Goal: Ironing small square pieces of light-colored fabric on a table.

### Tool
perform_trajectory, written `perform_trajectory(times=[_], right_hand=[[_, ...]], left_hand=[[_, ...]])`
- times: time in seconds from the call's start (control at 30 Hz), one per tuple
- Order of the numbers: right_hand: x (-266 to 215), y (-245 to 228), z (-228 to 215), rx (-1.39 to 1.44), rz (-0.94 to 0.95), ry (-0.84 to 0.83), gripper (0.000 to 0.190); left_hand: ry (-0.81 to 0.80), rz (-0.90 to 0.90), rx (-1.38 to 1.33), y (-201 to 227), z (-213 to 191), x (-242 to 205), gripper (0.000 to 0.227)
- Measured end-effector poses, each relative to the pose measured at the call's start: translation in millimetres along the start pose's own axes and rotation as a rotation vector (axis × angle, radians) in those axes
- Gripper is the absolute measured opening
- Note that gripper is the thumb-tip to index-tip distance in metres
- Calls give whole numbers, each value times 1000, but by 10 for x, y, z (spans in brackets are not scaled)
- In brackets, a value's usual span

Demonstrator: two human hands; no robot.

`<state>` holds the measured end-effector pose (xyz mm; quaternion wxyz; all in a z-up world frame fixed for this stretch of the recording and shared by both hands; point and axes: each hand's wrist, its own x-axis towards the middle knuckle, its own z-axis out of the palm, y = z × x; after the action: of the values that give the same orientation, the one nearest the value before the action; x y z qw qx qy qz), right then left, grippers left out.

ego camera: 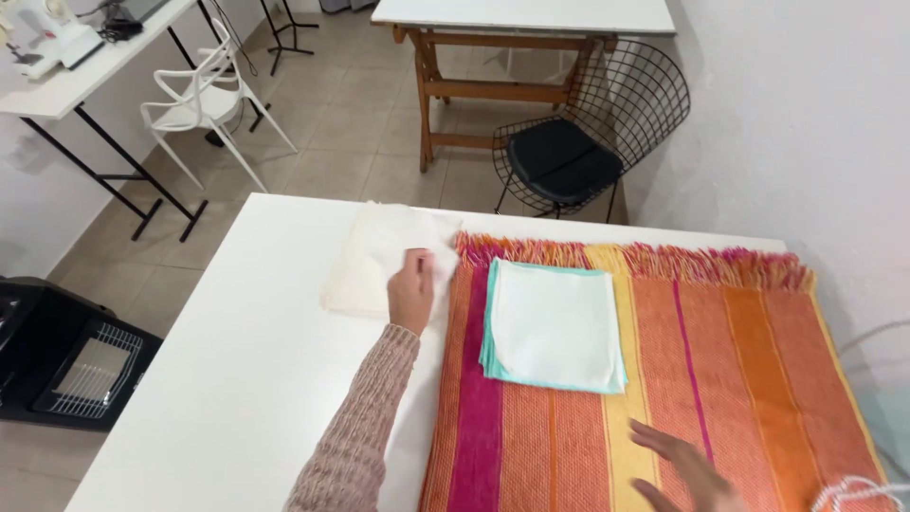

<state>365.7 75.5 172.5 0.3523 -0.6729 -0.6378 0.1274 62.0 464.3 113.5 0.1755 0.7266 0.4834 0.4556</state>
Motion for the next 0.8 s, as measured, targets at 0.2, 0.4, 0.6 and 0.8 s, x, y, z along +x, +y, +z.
perform_trajectory(times=[0.2,0.4,0.6,0.8], right_hand=[[194,-1448,237,139,94,-49,105],[-185,-871,528,105,136,-75,49],[-293,-516,218,-167,105,180,31],[-429,-992,-389,-102,3,293,16]], left_hand=[[-520,277,-404,1817,-831,-913,12],[-317,188,-474,1955,-913,-1201,9],[-234,-22,-546,1545,-706,-1306,20],[-274,31,-712,1741,-1119,-1570,23]])
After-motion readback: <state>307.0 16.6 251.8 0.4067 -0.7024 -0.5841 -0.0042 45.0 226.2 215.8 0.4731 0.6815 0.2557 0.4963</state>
